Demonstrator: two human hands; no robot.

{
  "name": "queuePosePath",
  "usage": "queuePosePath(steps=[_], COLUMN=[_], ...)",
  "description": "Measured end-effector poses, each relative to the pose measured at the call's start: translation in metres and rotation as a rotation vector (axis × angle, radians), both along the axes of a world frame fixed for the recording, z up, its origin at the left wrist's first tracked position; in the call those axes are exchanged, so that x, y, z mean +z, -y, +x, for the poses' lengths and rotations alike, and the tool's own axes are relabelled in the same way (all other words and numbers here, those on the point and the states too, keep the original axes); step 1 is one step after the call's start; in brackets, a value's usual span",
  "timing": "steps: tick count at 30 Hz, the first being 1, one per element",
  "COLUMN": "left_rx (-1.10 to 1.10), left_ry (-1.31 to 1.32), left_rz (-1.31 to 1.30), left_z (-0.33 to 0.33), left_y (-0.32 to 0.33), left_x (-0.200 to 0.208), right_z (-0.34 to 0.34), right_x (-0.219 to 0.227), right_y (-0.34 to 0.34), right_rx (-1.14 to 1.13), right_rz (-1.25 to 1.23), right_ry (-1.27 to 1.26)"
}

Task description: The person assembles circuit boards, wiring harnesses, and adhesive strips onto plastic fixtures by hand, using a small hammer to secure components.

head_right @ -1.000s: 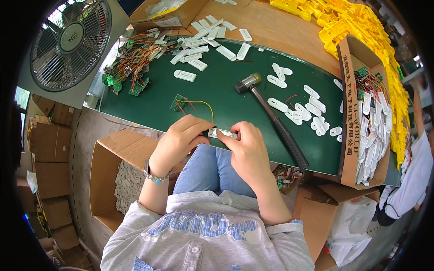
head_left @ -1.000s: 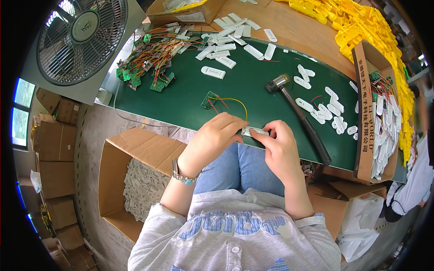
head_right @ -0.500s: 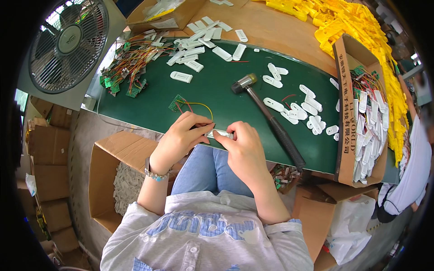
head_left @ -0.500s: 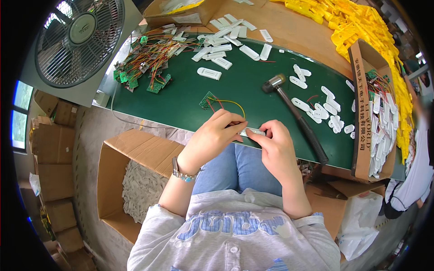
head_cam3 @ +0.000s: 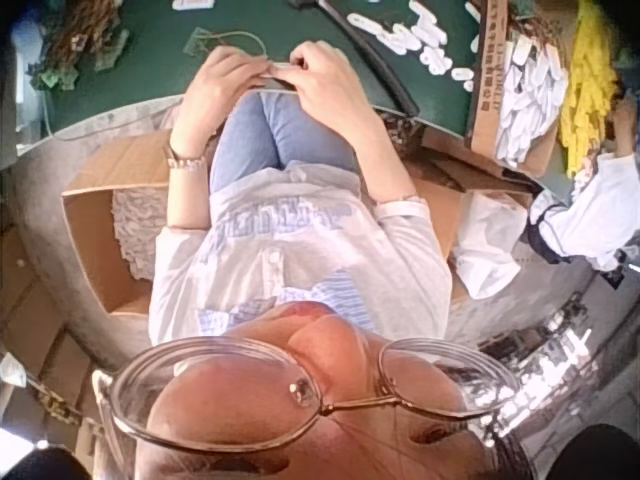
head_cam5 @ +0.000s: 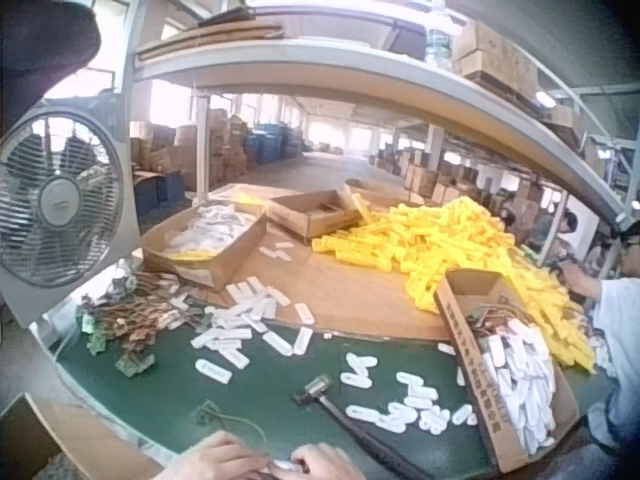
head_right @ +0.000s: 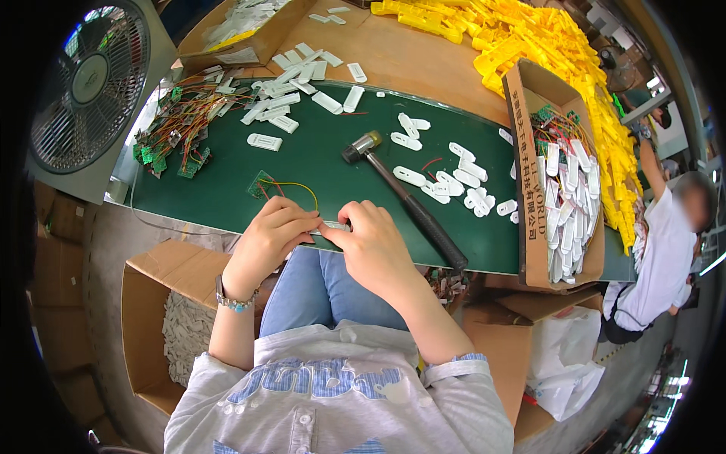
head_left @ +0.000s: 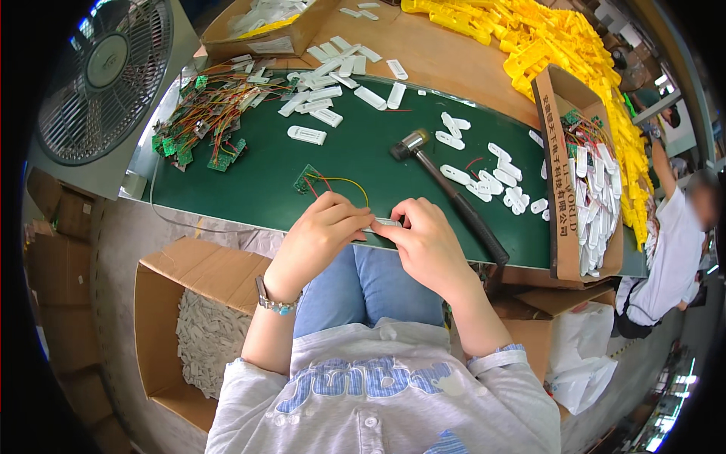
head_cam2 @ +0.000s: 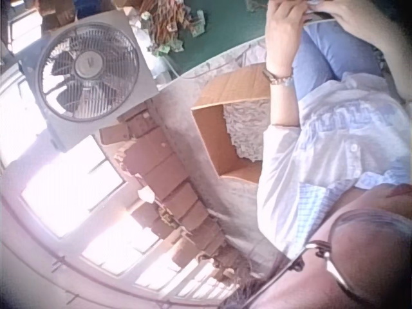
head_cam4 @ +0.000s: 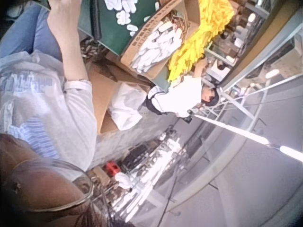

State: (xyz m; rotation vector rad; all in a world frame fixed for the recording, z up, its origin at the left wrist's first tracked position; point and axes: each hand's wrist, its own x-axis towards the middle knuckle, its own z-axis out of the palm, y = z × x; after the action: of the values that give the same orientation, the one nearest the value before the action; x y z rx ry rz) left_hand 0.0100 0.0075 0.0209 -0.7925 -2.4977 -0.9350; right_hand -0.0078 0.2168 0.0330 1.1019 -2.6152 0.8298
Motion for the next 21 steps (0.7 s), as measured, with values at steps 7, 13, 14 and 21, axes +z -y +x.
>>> queuePosePath(steps=[7,13,14,21], left_rx=[-0.028,-0.026,-0.037,-0.057], left_ry=[-0.047,-0.045,-0.045,-0.083], left_rz=[0.049,0.059,0.057,0.081], left_z=[-0.003,-0.004,-0.005,-0.005], left_y=[0.002,0.004,0.004,0.006], left_x=[-0.005,-0.01,-0.011,-0.017], right_z=[-0.019,-0.043,-0.05,-0.155], right_x=[0.029,0.065,0.07,0.094], right_y=[-0.001,0.013,0.016,0.074], right_rx=[0.174,0.332,0.388,0.532], right_rz=[0.26,0.573,0.653,0.474], right_ry=[-0.008,0.102,0.173,0.456])
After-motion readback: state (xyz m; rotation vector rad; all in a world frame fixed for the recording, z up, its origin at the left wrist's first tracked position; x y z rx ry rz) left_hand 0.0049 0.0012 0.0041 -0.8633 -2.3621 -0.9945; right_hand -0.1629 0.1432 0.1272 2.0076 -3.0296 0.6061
